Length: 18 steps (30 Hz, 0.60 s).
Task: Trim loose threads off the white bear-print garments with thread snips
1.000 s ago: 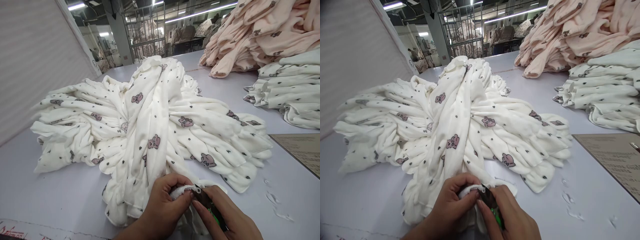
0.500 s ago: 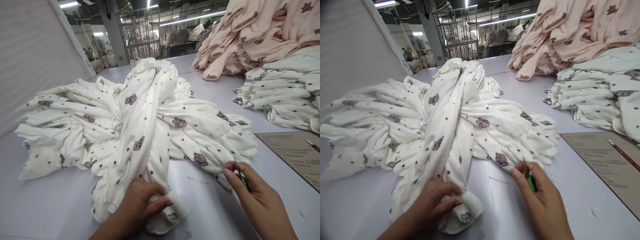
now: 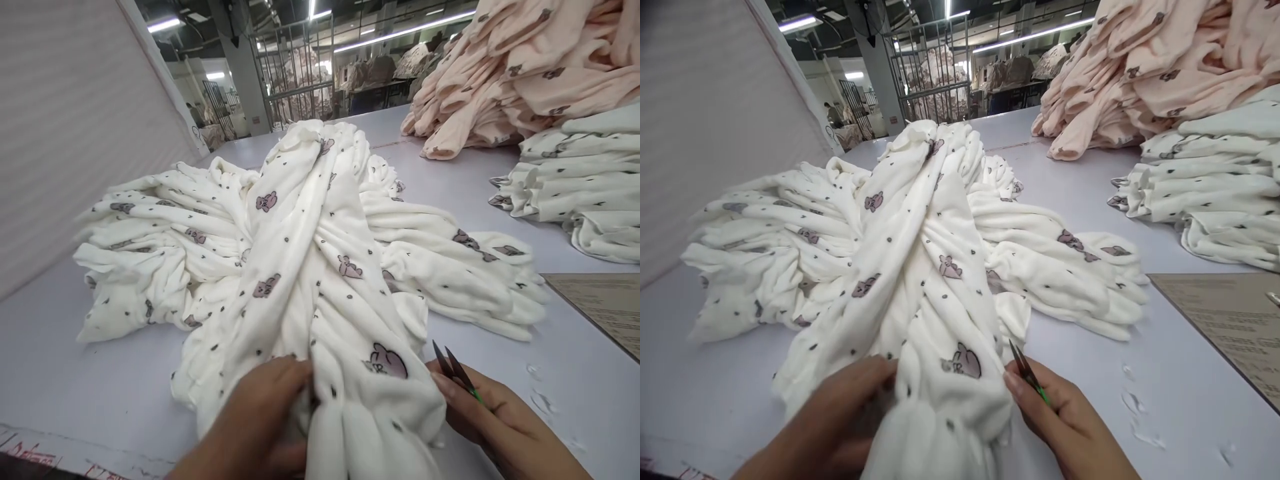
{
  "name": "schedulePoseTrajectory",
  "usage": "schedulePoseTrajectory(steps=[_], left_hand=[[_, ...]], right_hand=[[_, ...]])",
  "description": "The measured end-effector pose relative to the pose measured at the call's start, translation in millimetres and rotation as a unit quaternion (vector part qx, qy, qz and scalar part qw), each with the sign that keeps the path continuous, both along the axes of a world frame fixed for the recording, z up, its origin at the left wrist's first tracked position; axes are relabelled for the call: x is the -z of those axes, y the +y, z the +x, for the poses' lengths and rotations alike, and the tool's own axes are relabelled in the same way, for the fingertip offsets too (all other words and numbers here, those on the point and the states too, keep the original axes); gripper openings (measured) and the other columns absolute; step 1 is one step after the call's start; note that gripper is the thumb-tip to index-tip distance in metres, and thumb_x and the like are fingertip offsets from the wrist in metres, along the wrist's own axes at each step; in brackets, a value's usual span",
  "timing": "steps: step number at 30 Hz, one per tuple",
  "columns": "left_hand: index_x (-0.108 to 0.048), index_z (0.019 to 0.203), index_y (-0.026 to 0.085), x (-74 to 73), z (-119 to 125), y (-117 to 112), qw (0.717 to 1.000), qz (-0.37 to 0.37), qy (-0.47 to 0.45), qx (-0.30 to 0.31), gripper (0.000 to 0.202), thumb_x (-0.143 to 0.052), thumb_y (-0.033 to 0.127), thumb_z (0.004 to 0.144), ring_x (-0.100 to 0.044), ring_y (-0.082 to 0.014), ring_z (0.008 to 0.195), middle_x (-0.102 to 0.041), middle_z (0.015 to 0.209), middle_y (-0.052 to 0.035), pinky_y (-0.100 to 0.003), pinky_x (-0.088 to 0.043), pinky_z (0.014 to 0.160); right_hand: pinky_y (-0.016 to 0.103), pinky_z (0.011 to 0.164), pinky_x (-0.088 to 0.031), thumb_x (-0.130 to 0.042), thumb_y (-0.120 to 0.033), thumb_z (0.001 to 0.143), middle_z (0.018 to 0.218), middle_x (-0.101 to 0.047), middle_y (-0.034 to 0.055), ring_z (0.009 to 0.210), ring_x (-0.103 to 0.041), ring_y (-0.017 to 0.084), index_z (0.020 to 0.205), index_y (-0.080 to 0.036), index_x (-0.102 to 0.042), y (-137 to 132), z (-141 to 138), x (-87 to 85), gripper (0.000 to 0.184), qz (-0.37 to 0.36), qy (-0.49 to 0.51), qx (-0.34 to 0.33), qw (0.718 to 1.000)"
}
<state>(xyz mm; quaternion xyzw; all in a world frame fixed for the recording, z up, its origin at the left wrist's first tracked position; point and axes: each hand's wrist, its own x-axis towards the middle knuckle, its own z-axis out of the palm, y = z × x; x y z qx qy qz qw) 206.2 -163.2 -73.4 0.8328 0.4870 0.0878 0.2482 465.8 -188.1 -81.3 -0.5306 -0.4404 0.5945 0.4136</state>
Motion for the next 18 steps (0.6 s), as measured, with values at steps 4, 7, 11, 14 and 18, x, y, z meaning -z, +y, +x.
schedulePoseTrajectory(steps=[4,7,11,14,18], left_hand=[[-0.044,0.123,0.022,6.8,47,-1,0.969,0.103,-0.212,0.076,0.066,-0.071,0.036,0.063,-0.056,-0.0265,0.1,-0.057,0.115,-0.0116,-0.031,-0.043,0.085],[-0.05,0.11,0.02,-2.0,68,4,0.962,0.025,-0.257,0.087,0.043,-0.063,0.018,0.068,-0.056,-0.021,0.098,-0.057,0.107,-0.0084,-0.027,-0.044,0.085],[-0.05,0.102,0.017,-7.9,67,6,0.981,-0.049,-0.181,0.056,0.042,-0.062,0.011,0.062,-0.053,-0.0232,0.095,-0.054,0.105,-0.0097,-0.03,-0.043,0.081],[-0.049,0.085,0.018,-1.6,58,4,0.988,-0.094,-0.122,-0.008,0.023,-0.054,0.009,0.064,-0.053,-0.0205,0.079,-0.057,0.09,-0.006,-0.028,-0.041,0.068],[-0.045,0.078,0.019,-3.6,53,4,0.967,-0.128,-0.208,-0.074,0.017,-0.048,0.005,0.068,-0.048,-0.0132,0.061,-0.053,0.066,0.0032,-0.022,-0.034,0.055]], right_hand=[[0.022,0.057,-0.047,-0.068,-0.046,0.072,0.065,-0.056,-0.0028,0.062,-0.053,0.013,0.071,-0.021,-0.064,0,-15,-0.9,0.025,-0.05,0.102,0.068,0.991],[0.023,0.053,-0.045,-0.07,-0.047,0.069,0.057,-0.049,-0.0046,0.054,-0.05,0.013,0.067,-0.022,-0.058,-2,-16,-4.6,0.028,-0.085,0.116,0.113,0.983],[0.021,0.039,-0.035,-0.067,-0.048,0.071,0.046,-0.026,-0.0082,0.041,-0.03,0.009,0.052,-0.023,-0.043,-1,1,2.8,0.039,-0.142,0.149,0.153,0.967],[0.021,0.04,-0.037,-0.062,-0.051,0.073,0.046,-0.028,-0.0073,0.042,-0.032,0.01,0.053,-0.024,-0.04,0,10,13.2,0.04,-0.132,0.129,0.153,0.971],[0.019,0.058,-0.048,-0.065,-0.056,0.069,0.084,-0.061,-0.0006,0.073,-0.058,0.016,0.083,-0.027,-0.056,-9,1,11.0,0.033,0.041,-0.189,0.211,0.958]])
